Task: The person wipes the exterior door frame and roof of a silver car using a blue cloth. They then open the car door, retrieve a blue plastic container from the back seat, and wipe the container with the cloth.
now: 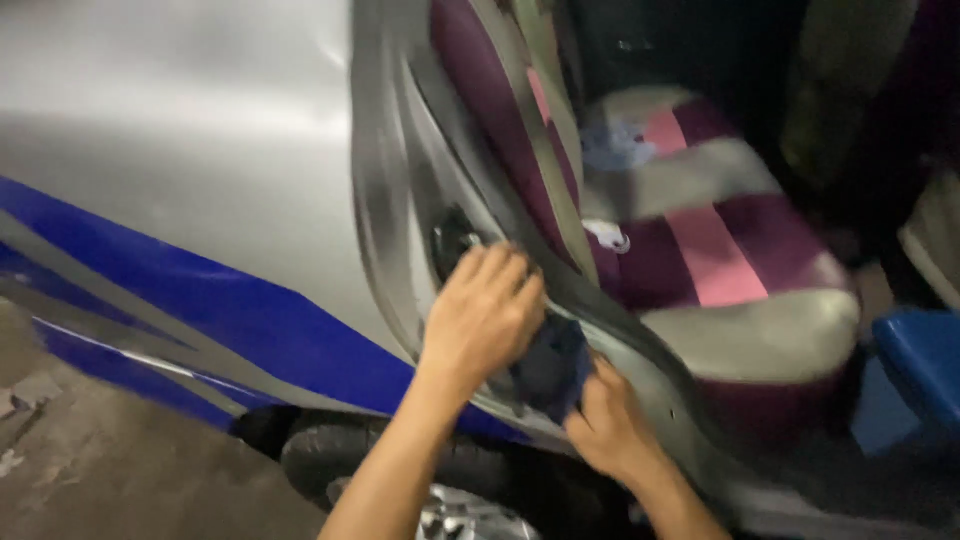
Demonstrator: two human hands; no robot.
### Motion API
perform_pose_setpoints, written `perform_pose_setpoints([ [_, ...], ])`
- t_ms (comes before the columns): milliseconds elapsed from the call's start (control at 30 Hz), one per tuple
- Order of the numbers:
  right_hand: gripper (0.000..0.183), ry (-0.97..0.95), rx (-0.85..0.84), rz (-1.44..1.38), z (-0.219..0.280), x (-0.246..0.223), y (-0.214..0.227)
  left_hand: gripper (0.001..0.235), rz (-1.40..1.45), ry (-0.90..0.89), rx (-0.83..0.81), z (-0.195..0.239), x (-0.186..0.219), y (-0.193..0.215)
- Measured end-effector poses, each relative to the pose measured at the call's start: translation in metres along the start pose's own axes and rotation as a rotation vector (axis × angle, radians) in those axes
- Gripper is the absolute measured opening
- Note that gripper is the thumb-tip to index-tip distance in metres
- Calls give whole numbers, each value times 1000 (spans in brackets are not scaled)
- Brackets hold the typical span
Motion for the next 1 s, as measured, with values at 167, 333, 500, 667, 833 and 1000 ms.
perform_pose_setpoints([
  [167, 35, 81, 9, 494, -7, -8, 7, 14, -56, -6, -10, 7, 4, -6],
  [333, 27, -142, 19, 323, -1, 41, -34, 11, -25, 1, 18, 10, 0, -8],
  [500, 54, 40, 79, 463, 17, 55, -8, 24, 44, 4, -35, 8, 2, -10],
  [667, 35, 11, -84, 451, -4, -8, -39, 35, 358, 93, 74, 4, -1, 11],
  [833, 53, 294, 68, 62, -2, -77, 19, 39, 517, 241, -14, 12, 21, 32],
  [1000, 40, 122, -20, 117, 1, -54, 16, 69, 475, 178, -325, 37, 61, 13],
])
Point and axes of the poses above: each hand's wrist, its own z-axis away from the middle knuckle, its own y-axis out of the back of the hand, x = y × z, the point moved 6 cm from there along -z, towards the middle knuckle
